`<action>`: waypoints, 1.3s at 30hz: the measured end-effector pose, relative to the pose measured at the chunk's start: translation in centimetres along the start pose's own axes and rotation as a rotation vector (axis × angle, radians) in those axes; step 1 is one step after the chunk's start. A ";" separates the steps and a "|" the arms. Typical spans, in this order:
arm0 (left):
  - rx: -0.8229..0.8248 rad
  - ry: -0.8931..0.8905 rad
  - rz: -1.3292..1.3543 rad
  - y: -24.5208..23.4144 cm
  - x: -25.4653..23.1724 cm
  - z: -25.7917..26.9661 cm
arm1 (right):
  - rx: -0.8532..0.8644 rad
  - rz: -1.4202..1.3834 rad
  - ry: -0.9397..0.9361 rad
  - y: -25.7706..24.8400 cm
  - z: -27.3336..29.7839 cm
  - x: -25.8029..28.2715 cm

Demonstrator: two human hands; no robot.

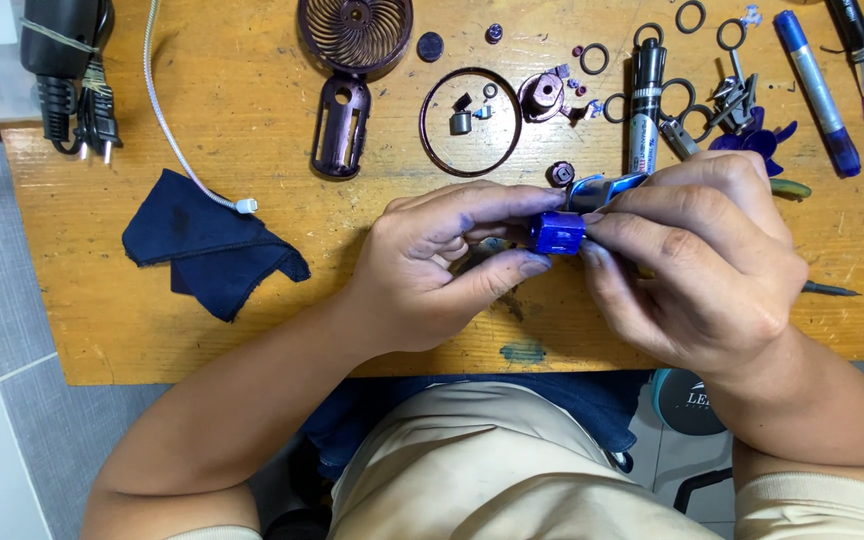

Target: Repairing a small mechanical device by assembling internal components and using pliers for adjustments

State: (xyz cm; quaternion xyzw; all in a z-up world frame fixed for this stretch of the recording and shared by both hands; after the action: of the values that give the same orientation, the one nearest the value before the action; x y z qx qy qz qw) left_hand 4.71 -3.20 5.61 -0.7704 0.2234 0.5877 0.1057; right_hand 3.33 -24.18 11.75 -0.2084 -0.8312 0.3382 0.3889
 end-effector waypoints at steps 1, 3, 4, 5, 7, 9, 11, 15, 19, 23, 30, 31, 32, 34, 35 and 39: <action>0.001 -0.001 -0.018 0.0 0.1 0.0 | 0.001 0.009 -0.011 0.0 0.0 0.0; 0.004 -0.003 -0.036 0.0 0.2 0.0 | 0.001 0.017 -0.021 0.1 -0.1 0.0; -0.002 -0.009 0.014 0.0 0.4 0.1 | -0.007 0.032 -0.036 0.1 -0.1 0.1; -0.008 -0.017 0.065 0.1 0.5 0.2 | -0.015 0.047 -0.051 0.2 -0.2 0.2; 0.004 -0.014 0.036 0.0 0.5 0.1 | -0.017 0.064 -0.052 0.0 -0.1 0.1; 0.017 -0.012 0.009 0.0 0.5 0.1 | -0.018 0.083 -0.051 0.0 -0.1 0.1; 0.020 -0.013 0.008 0.0 0.6 0.2 | -0.017 0.061 -0.038 -0.1 -0.1 0.0; -0.026 -0.217 0.434 0.4 1.7 0.8 | -0.025 -0.002 -0.026 0.0 -0.3 0.4; -0.014 -0.281 0.533 0.3 1.6 0.8 | -0.005 -0.048 0.003 -0.2 -0.2 0.4; 0.038 -0.357 0.539 0.2 1.5 0.8 | -0.017 -0.111 0.040 -0.4 -0.1 0.5; 0.041 -0.378 0.612 -0.1 2.5 0.9 | -0.032 -0.135 0.053 -0.2 0.4 0.3; 0.017 -0.380 0.699 -0.1 2.8 1.0 | -0.036 -0.130 0.037 -0.3 0.3 0.4; -0.007 -0.382 0.786 -0.1 3.0 1.1 | -0.041 -0.124 0.022 -0.3 0.2 0.5; -0.012 -0.388 0.794 -0.1 3.2 1.0 | -0.047 -0.117 0.024 -0.3 0.4 0.4; -0.020 -0.392 0.802 -0.1 3.3 1.1 | -0.048 -0.111 0.023 -0.3 0.4 0.4; -0.026 -0.389 0.783 0.1 3.5 1.1 | -0.031 -0.112 0.029 -0.2 0.4 0.3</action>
State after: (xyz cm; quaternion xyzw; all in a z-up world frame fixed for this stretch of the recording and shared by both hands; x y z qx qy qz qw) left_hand 4.50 -3.60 1.96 -0.5037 0.4671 0.7205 -0.0947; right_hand 2.78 -24.31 11.84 -0.1725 -0.8409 0.3000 0.4161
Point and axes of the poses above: each hand's wrist, its own z-axis away from the middle knuckle, its own y-axis out of the palm, x = y × z, the point moved 5 cm from there along -z, towards the middle knuckle, and after that the axes turned 10 degrees about y, right-handed, at the moved point
